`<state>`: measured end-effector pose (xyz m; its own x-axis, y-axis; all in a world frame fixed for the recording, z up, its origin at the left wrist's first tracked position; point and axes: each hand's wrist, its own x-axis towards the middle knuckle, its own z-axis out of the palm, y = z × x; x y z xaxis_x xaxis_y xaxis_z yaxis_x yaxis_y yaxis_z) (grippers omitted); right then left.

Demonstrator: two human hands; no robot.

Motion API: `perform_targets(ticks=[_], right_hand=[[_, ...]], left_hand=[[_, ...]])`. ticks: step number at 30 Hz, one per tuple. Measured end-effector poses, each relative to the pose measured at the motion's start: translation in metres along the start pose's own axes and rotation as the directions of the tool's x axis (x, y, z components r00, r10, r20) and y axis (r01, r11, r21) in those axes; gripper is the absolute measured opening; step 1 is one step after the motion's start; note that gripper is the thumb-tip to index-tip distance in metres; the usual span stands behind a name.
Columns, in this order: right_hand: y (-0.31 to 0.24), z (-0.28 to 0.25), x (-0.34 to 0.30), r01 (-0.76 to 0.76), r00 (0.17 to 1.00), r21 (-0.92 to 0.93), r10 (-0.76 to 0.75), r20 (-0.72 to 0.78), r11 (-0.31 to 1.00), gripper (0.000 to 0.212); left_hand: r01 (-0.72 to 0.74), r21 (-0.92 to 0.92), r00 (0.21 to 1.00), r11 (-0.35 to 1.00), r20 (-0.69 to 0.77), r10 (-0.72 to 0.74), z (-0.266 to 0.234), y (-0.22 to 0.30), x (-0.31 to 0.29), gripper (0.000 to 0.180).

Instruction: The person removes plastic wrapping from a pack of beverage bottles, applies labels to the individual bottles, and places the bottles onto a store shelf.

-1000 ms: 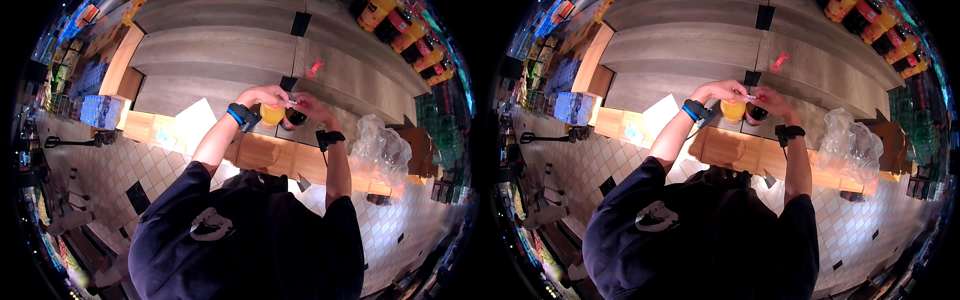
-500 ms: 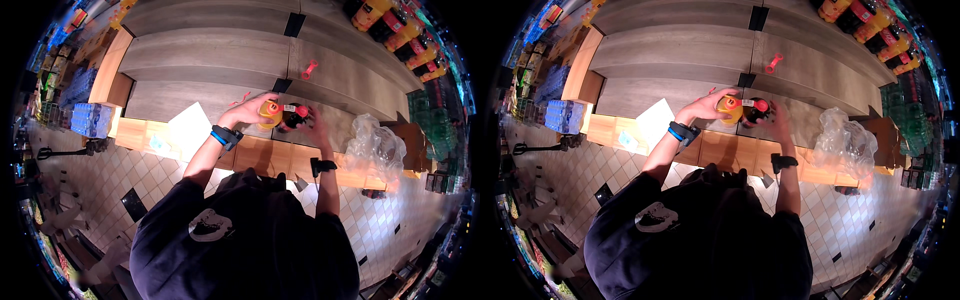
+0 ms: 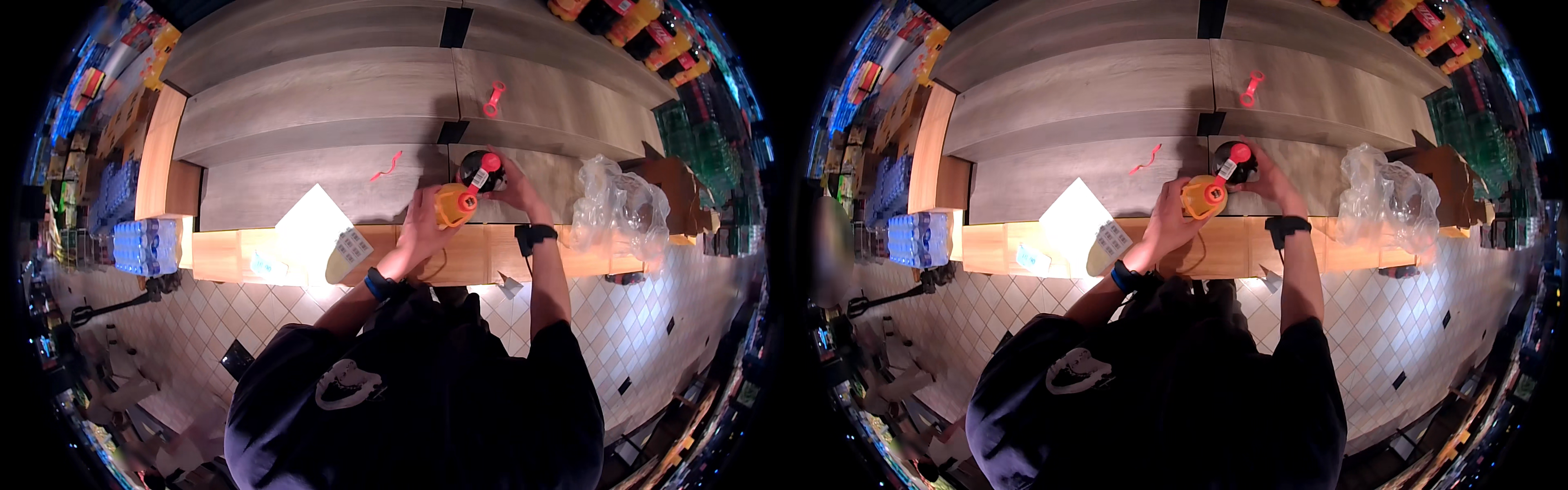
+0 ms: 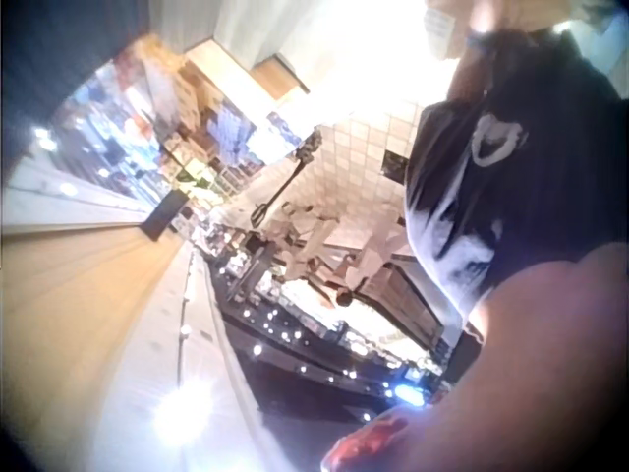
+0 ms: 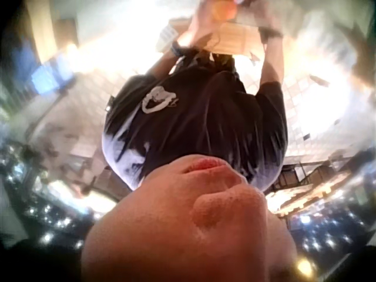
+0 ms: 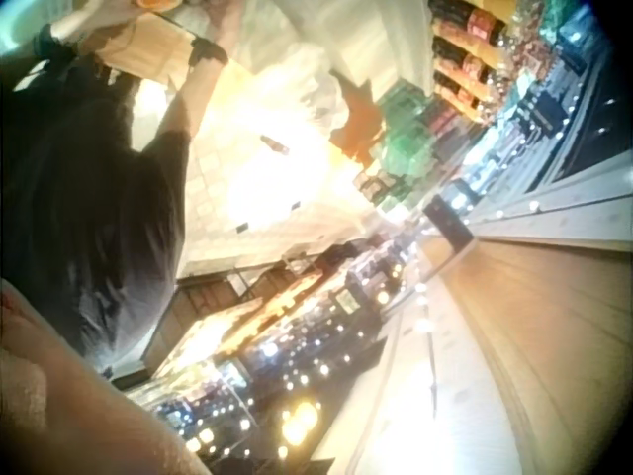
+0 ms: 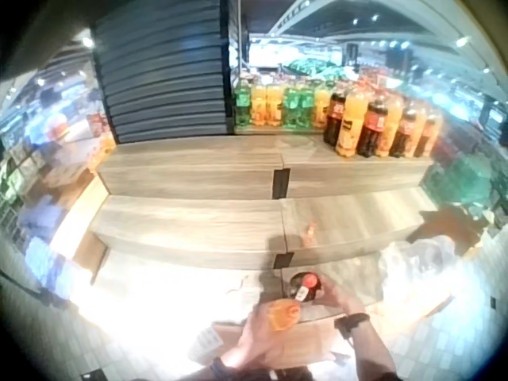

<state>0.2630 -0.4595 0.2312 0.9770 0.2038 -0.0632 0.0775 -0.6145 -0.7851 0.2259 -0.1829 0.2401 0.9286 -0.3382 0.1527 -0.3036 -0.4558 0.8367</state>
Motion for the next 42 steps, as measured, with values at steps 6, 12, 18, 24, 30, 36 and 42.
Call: perform_targets(ticks=[6,12,18,24,30,36,42], right_hand=[[-0.001,0.047,-0.040,0.102,0.898,0.540,0.155,-0.411,0.835,0.106],[0.056,0.065,-0.015,0.174,0.818,0.274,0.016,-0.575,0.946,0.100],[0.131,0.080,-0.014,0.245,0.960,0.552,-0.121,-0.252,0.797,0.090],[0.072,0.073,-0.002,0.114,0.900,0.490,0.118,-0.419,0.864,0.083],[0.064,0.025,-0.028,0.055,0.865,0.314,0.112,-0.490,0.948,0.106],[0.001,-0.088,-0.007,0.132,0.739,0.189,0.030,-0.673,0.973,0.108],[-0.042,-0.195,0.085,0.171,0.529,0.062,-0.038,-0.848,0.983,0.105]], left_hand=[[-0.181,-0.101,0.965,0.978,0.174,0.196,0.024,-0.043,0.016,0.089],[-0.014,-0.200,0.985,0.980,0.168,0.049,0.068,-0.084,0.033,0.092],[-0.139,-0.263,0.990,0.955,-0.037,0.133,0.101,-0.098,0.016,0.091],[0.081,-0.444,0.995,0.892,0.091,-0.045,0.094,-0.100,0.033,0.095],[0.174,-0.478,0.970,0.861,0.235,-0.066,0.056,0.007,0.055,0.085],[-0.064,-0.487,0.996,0.871,0.016,0.083,0.036,0.110,0.127,0.087],[-0.263,-0.474,0.964,0.840,-0.101,0.245,0.010,0.158,0.296,0.097]])
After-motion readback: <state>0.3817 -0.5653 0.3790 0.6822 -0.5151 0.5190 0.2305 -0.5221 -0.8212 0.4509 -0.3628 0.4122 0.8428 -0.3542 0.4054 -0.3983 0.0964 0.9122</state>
